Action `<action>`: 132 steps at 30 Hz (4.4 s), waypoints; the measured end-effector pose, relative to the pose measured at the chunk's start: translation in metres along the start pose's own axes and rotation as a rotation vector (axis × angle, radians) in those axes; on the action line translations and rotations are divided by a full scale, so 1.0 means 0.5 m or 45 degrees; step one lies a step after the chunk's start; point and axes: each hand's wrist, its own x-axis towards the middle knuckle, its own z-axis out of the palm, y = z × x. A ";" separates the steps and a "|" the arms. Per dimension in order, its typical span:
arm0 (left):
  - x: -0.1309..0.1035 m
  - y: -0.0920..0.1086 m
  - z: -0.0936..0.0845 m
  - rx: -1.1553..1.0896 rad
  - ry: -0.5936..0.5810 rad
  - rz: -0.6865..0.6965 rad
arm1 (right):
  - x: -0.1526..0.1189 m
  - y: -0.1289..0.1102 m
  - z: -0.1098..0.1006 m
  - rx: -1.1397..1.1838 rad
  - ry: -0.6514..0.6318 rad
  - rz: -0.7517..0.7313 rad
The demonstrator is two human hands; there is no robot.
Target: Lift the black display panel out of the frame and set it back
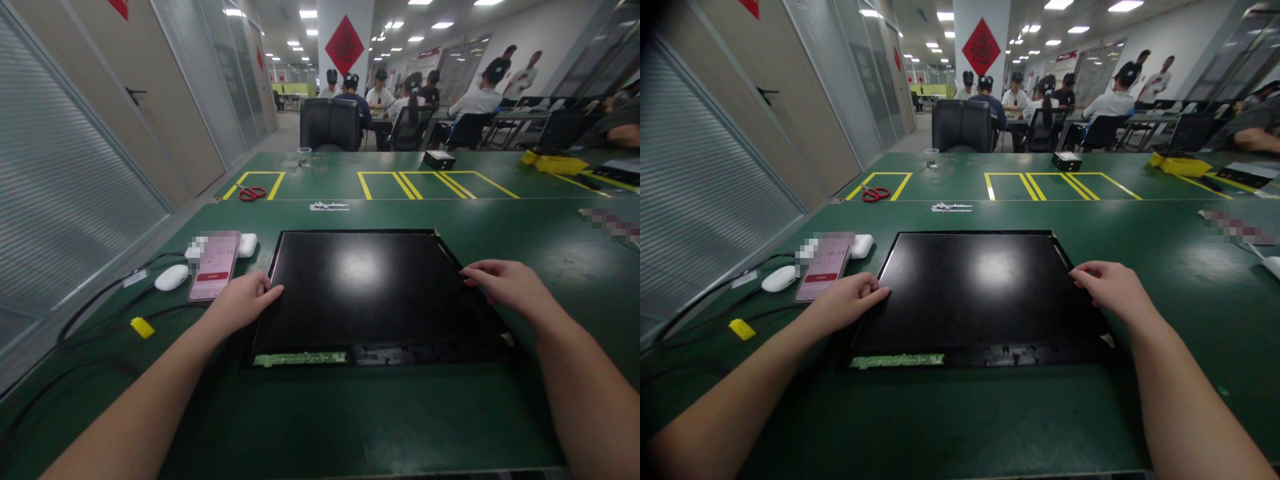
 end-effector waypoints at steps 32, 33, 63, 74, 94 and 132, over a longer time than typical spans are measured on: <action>-0.015 -0.001 -0.026 -0.214 0.312 -0.038 | -0.004 -0.003 -0.005 -0.068 0.000 -0.002; -0.013 -0.004 -0.024 -0.203 0.304 -0.020 | -0.005 -0.004 -0.005 -0.072 -0.004 0.000; -0.064 0.025 -0.030 -0.051 -0.519 0.851 | -0.005 -0.009 -0.007 -0.055 -0.006 0.020; -0.070 0.026 -0.015 -0.091 -0.534 0.980 | -0.008 -0.016 -0.009 -0.108 -0.026 0.030; -0.071 0.031 -0.009 -0.174 -0.559 1.005 | -0.003 -0.007 -0.006 -0.113 -0.010 0.031; 0.032 -0.060 0.042 0.283 0.037 0.178 | 0.047 0.042 0.018 -0.518 -0.067 -0.020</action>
